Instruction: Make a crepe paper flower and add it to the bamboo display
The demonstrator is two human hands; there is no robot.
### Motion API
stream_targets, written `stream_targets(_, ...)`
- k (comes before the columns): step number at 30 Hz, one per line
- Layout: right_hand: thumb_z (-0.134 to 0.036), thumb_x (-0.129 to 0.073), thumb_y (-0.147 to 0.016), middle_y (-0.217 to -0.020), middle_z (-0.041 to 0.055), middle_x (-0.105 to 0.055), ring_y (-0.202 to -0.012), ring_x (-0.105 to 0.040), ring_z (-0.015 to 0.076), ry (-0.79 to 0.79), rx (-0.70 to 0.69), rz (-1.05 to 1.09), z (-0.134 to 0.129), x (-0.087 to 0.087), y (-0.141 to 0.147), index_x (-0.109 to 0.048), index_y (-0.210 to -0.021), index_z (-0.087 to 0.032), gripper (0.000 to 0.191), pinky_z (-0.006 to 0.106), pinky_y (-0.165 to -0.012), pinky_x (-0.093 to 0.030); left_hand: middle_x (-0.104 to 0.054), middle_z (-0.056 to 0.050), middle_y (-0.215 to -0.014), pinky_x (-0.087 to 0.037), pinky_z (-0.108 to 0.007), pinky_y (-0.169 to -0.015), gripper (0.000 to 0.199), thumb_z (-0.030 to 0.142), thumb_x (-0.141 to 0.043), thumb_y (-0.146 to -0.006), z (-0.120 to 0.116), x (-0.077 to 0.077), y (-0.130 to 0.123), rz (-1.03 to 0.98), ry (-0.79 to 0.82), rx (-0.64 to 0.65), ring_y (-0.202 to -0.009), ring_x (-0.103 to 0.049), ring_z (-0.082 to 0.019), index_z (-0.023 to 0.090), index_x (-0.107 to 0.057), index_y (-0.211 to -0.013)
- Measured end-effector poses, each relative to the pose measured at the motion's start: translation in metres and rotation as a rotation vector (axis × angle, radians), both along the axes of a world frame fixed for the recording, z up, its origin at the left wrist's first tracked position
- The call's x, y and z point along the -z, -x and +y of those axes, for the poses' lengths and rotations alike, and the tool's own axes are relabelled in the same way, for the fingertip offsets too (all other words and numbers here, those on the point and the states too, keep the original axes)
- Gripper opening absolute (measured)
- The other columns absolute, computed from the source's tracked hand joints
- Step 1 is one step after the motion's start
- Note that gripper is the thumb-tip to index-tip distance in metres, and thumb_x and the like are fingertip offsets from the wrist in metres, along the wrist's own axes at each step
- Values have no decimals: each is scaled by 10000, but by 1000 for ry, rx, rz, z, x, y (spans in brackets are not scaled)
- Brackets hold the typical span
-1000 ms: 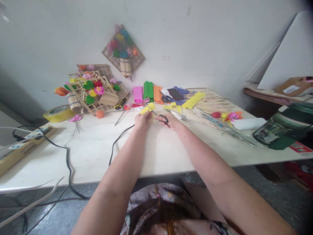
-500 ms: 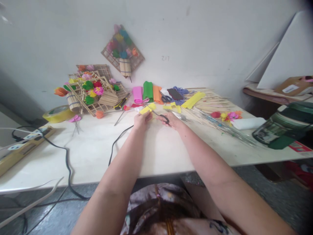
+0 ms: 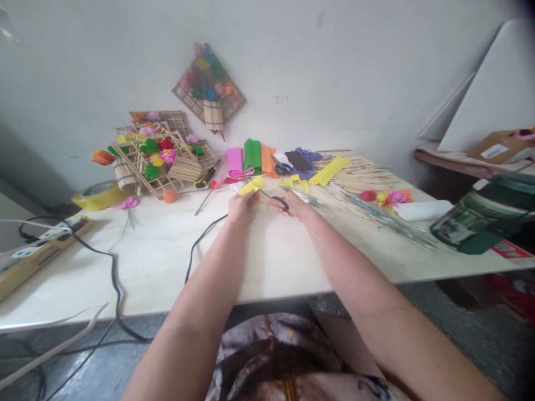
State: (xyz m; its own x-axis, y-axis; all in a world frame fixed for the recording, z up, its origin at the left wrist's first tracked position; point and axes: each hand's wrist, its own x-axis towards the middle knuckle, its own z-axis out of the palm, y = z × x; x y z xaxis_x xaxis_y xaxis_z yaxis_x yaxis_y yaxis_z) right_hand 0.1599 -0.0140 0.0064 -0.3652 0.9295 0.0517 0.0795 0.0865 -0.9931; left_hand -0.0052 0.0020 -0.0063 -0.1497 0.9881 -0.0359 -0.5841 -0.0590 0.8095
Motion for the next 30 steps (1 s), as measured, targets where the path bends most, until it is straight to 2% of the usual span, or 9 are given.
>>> stream_targets(9, -291, -769, -623, -386, -73, -387, -332, -262, 17, 36, 36, 2, -3, -5, 4, -582, -595, -121, 254, 148, -290, -174, -677, -62, -729, -546, -287, -757, 150, 56, -662, -659, 2, 2, -1, -23, -15, -6, -648, -649, -130, 81, -649, -807)
stream_targets(20, -224, -740, -637, -423, -49, -430, -345, -288, 28, 45, 69, 19, 2, 0, 6, -636, -624, -114, 152, 149, -284, -177, -683, -69, -750, -544, -298, -789, 174, 46, -649, -666, 1, 3, -3, -45, -11, -30, -695, -666, -143, 85, -646, -836)
stream_targets(30, -261, -758, -647, -384, -63, -403, -330, -280, 27, 43, 57, -6, 0, -1, 7, -622, -633, -112, 202, 147, -280, -193, -682, -73, -747, -546, -291, -762, 121, 18, -610, -699, -1, 0, -5, -81, 13, -36, -666, -664, -142, 70, -638, -805)
